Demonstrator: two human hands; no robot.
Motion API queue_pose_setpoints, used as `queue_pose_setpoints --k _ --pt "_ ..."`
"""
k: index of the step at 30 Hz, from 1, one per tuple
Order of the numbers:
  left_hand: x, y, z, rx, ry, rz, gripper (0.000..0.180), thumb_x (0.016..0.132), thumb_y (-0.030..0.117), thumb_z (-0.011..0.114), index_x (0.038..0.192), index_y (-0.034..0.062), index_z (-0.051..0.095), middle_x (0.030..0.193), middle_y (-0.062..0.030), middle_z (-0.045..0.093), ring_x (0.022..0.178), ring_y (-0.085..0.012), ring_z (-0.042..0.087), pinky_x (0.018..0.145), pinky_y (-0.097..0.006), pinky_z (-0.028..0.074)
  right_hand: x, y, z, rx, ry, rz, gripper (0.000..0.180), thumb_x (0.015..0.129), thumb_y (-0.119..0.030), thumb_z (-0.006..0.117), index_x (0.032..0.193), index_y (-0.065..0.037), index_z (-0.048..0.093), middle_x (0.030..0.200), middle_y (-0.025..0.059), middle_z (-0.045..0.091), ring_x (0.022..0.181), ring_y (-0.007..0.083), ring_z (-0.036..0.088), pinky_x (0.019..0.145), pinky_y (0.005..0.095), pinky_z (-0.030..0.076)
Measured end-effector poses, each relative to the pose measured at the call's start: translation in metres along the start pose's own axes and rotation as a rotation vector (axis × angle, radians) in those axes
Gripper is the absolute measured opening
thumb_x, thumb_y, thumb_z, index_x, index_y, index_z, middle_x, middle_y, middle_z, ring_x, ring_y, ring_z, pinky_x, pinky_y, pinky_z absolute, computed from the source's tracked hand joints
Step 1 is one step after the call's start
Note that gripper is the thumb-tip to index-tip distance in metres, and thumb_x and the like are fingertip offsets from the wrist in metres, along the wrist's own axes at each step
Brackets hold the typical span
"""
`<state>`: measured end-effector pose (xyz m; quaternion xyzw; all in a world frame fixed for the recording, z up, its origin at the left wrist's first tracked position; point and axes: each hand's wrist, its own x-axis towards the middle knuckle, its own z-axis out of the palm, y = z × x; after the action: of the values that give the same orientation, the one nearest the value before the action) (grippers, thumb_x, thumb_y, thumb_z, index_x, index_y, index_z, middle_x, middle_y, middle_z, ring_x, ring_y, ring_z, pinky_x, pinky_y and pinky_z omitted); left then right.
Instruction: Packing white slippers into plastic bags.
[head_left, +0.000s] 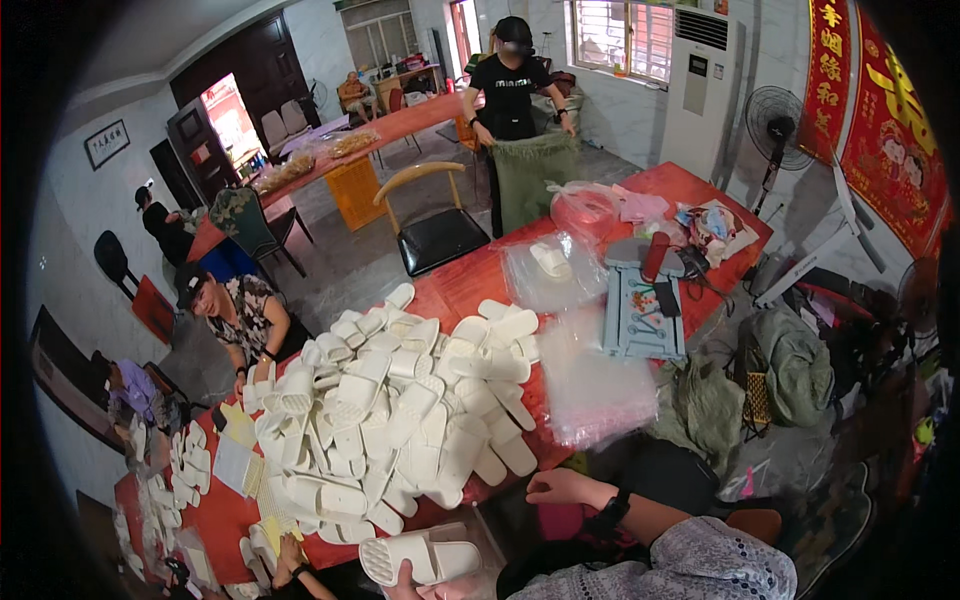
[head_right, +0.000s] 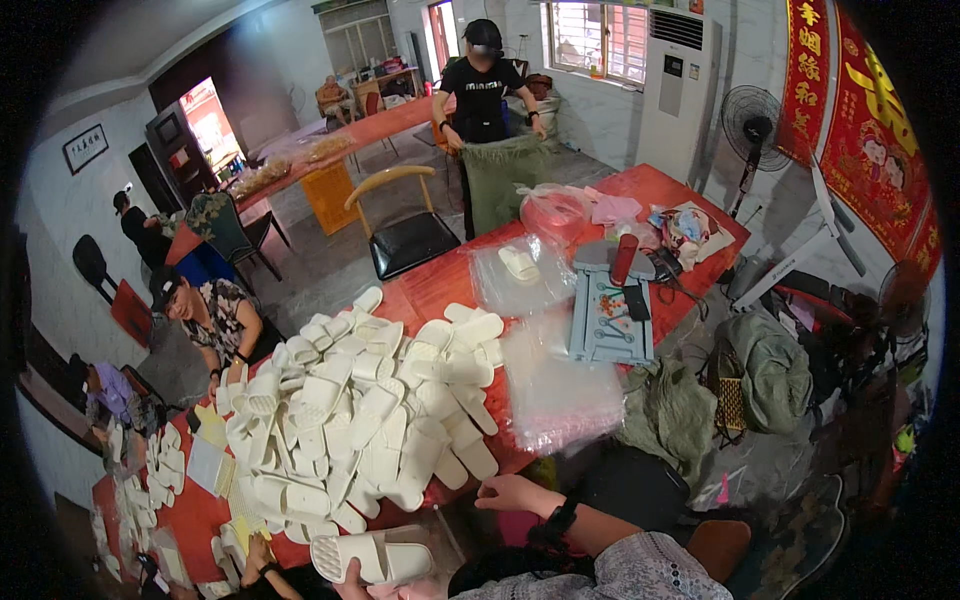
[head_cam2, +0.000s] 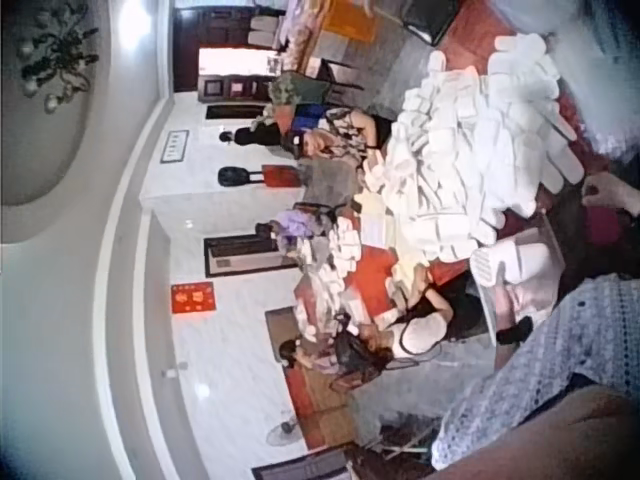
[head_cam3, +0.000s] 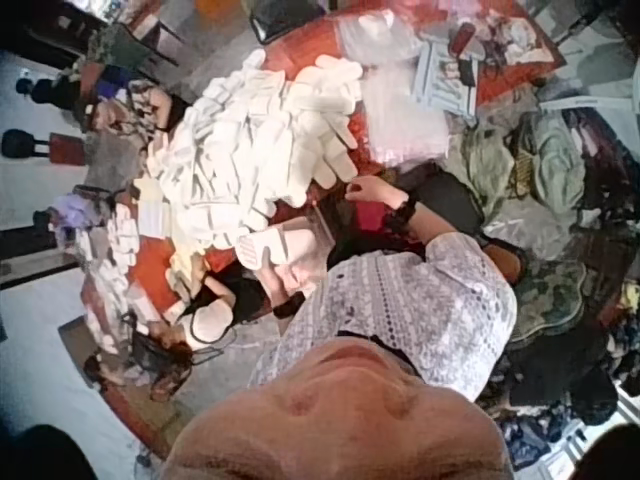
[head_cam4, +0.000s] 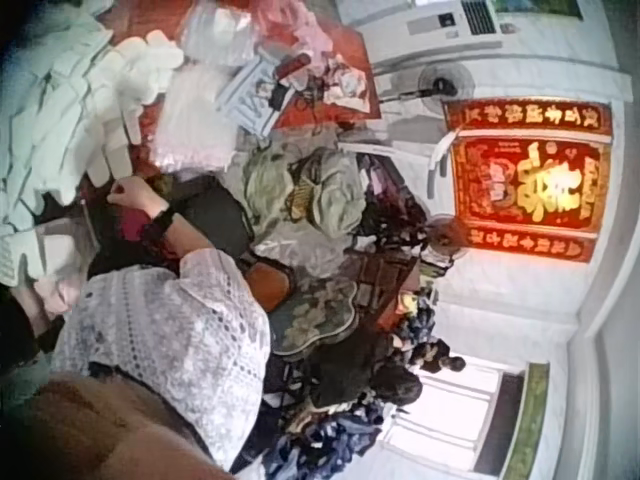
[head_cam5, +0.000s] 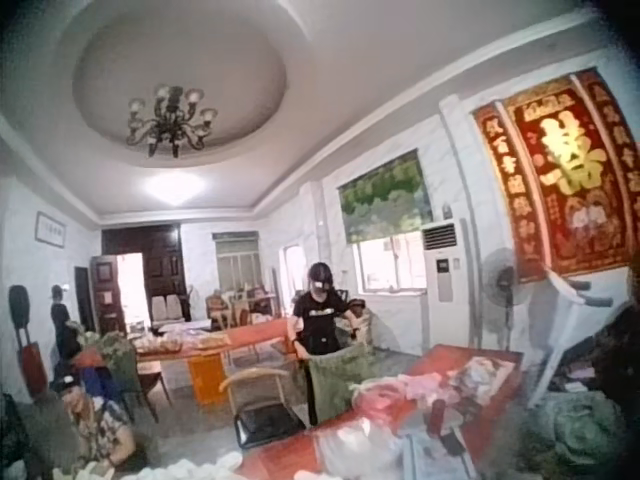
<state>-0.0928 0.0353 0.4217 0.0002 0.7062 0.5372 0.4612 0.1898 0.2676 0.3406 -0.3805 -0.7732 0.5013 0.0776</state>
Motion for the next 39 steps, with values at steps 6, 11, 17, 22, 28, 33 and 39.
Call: queue_pose_setpoints --k 6,11,17,22,28,33,39 --pt "0.032 0.018 0.098 -0.026 -0.011 0.229 0.047 0.084 0.011 0.065 0.125 -0.0056 0.048 0.112 -0.0131 0.06 0.105 -0.0215 0.054 0.092 -0.038 0.044 0.046 0.045 -0.054 -0.015 -0.075 -0.012 0.05 0.085 -0.049 0.06 0.104 -0.003 0.062 0.097 0.0149 0.066 0.09 0.03 0.064 0.08 0.0372 0.049" --pt "0.123 -0.01 0.184 0.02 -0.124 0.037 0.033 0.084 0.014 0.063 0.108 -0.0089 0.062 0.113 -0.0128 0.061 0.106 -0.0223 0.054 0.092 -0.035 0.043 0.075 0.073 -0.142 0.291 -0.093 0.132 0.061 0.085 -0.049 0.064 0.119 0.001 0.055 0.117 0.0167 0.058 0.099 0.03 0.061 0.087 0.0387 0.049" --pt "0.146 0.032 0.374 -0.07 -0.573 -0.012 0.061 0.078 0.025 0.06 0.129 -0.005 0.046 0.118 -0.0167 0.059 0.109 -0.029 0.057 0.093 -0.039 0.045 0.106 0.204 -0.205 0.492 0.05 0.285 0.073 0.085 -0.044 0.067 0.137 0.0 0.042 0.133 0.0225 0.047 0.124 0.0278 0.045 0.103 0.034 0.037" --pt "0.188 0.021 0.47 -0.14 -0.69 -0.24 0.057 0.081 0.013 0.058 0.132 -0.005 0.041 0.125 -0.0163 0.054 0.115 -0.0285 0.054 0.097 -0.04 0.043 0.109 0.271 -0.256 0.842 -0.049 0.328 0.065 0.086 -0.029 0.068 0.139 -0.003 0.04 0.129 0.0073 0.053 0.118 0.0162 0.049 0.102 0.0316 0.037" --pt "0.234 -0.039 0.495 -0.204 -0.577 -0.086 0.05 0.093 0.028 0.049 0.13 -0.0049 0.044 0.125 -0.0155 0.055 0.114 -0.0279 0.054 0.098 -0.039 0.042 0.11 0.308 -0.226 1.053 0.109 0.361 0.047 0.089 -0.02 0.061 0.131 -0.003 0.049 0.113 0.0027 0.059 0.1 0.0107 0.056 0.088 0.029 0.046" --pt "0.245 -0.092 0.478 -0.234 -0.611 -0.047 0.042 0.096 0.023 0.052 0.13 -0.0018 0.047 0.127 -0.0112 0.055 0.116 -0.023 0.054 0.097 -0.036 0.043 0.102 0.348 -0.186 1.164 0.131 0.349 0.033 0.093 -0.014 0.055 0.124 -0.005 0.053 0.102 0.0046 0.061 0.089 0.0149 0.061 0.076 0.0277 0.049" --pt "0.23 -0.161 0.466 -0.444 -0.633 -0.055 0.049 0.097 0.032 0.05 0.134 0.001 0.043 0.129 -0.0099 0.054 0.117 -0.0221 0.053 0.098 -0.036 0.043 0.089 0.377 -0.152 0.705 0.207 0.276 0.048 0.092 -0.031 0.06 0.127 0.001 0.049 0.112 0.0101 0.059 0.098 0.0179 0.06 0.081 0.0311 0.05"
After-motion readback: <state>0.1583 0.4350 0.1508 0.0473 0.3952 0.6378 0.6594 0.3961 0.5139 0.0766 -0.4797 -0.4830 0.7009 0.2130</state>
